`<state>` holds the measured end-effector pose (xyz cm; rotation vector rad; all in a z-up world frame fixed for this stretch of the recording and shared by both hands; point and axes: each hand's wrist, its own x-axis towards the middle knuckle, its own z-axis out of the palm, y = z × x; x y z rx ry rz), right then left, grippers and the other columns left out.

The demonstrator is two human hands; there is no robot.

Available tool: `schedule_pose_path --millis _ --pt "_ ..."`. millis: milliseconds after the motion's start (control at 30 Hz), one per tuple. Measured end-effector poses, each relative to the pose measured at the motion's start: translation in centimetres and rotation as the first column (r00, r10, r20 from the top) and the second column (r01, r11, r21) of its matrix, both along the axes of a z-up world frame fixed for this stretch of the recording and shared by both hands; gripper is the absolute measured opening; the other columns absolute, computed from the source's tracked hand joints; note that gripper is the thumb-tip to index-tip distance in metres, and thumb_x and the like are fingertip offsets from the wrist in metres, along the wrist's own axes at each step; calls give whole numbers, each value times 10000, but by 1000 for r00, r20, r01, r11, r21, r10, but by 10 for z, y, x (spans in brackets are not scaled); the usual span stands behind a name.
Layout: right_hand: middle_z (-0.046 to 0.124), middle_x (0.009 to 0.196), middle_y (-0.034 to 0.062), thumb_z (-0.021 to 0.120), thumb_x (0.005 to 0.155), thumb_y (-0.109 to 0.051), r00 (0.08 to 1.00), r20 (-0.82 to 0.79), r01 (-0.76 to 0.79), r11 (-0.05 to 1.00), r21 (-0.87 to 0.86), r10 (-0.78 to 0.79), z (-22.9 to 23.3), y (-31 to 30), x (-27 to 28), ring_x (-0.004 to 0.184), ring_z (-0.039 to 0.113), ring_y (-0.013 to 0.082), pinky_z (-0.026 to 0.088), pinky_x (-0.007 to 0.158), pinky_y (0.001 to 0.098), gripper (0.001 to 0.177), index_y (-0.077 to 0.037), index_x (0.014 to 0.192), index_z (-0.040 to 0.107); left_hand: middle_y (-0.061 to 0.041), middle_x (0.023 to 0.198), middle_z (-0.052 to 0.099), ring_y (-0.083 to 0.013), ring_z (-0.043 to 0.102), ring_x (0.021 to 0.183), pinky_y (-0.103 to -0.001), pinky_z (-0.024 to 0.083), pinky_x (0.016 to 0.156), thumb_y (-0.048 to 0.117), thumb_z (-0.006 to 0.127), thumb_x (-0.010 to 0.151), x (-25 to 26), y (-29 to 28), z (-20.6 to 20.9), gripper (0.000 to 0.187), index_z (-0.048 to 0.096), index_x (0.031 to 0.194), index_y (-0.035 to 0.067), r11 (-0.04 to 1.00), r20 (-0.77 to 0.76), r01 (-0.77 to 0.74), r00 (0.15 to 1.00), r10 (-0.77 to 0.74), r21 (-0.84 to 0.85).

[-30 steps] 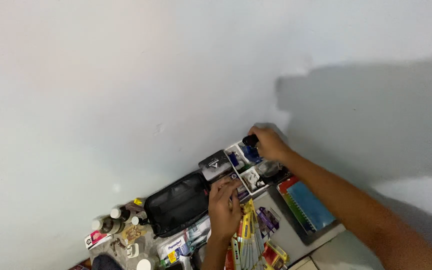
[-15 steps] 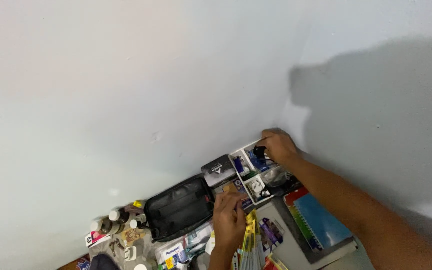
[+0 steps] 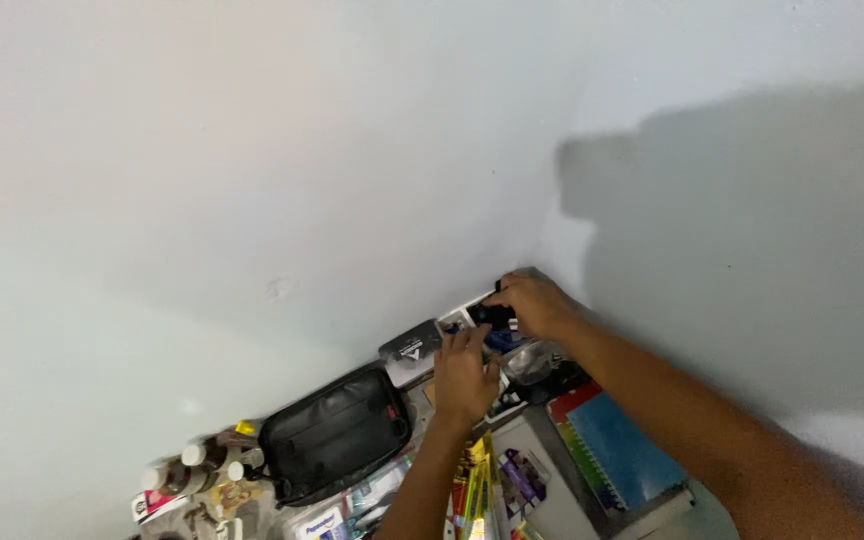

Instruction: Organize various personal and household items on a table/shelf area.

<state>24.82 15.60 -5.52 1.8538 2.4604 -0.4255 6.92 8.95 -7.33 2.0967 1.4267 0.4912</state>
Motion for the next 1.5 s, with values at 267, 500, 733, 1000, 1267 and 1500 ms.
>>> schedule_pose_path --millis 267,500,733,1000,1267,1500 --pt "698 1197 132 668 769 147 843 -444 373 925 77 -303 -11 -35 31 1106 688 297 555 1005 371 511 -113 1203 738 -147 1401 562 -376 453 1317 -555 356 1091 209 735 807 20 26 -43 607 568 1384 121 998 -141 63 988 -65 -21" --pt "622 1326 162 780 611 123 860 -329 462 870 175 -390 -25 -72 23 1235 582 356 469 1048 433 520 -46 1101 747 -160 1271 641 -386 556 1223 -498 479 1011 203 719 819 28 32 -17 473 630 1269 91 986 -296 165 942 -155 9" --pt "604 1367 151 725 724 99 803 -485 476 862 174 -346 -21 -63 24 1206 623 331 510 1044 376 538 -30 1245 679 -192 1194 675 -402 622 1150 -517 513 952 250 634 961 35 44 -62 300 652 1170 35 993 -235 90 969 -71 71" --pt "520 1409 161 758 737 32 861 -441 379 898 224 -254 -4 -50 15 1324 494 358 432 1081 423 631 -68 1345 622 -181 1142 699 -376 636 1120 -475 535 897 114 593 933 34 56 -68 279 722 1177 76 964 0 -170 985 174 202" --pt "580 1295 127 758 771 39 872 -400 406 875 264 -283 -33 -36 19 1215 599 309 517 1008 393 538 -75 1283 642 -120 1155 701 -337 629 1107 -490 516 917 95 678 905 36 59 -52 240 711 1143 72 946 18 -182 983 184 268" --pt "607 1177 157 778 756 16 845 -394 472 851 231 -361 -28 -33 11 984 665 353 560 823 446 509 -75 1241 650 -123 1171 657 -339 607 1111 -475 516 885 120 734 852 31 56 -58 323 672 1165 68 931 -45 -148 984 172 333"
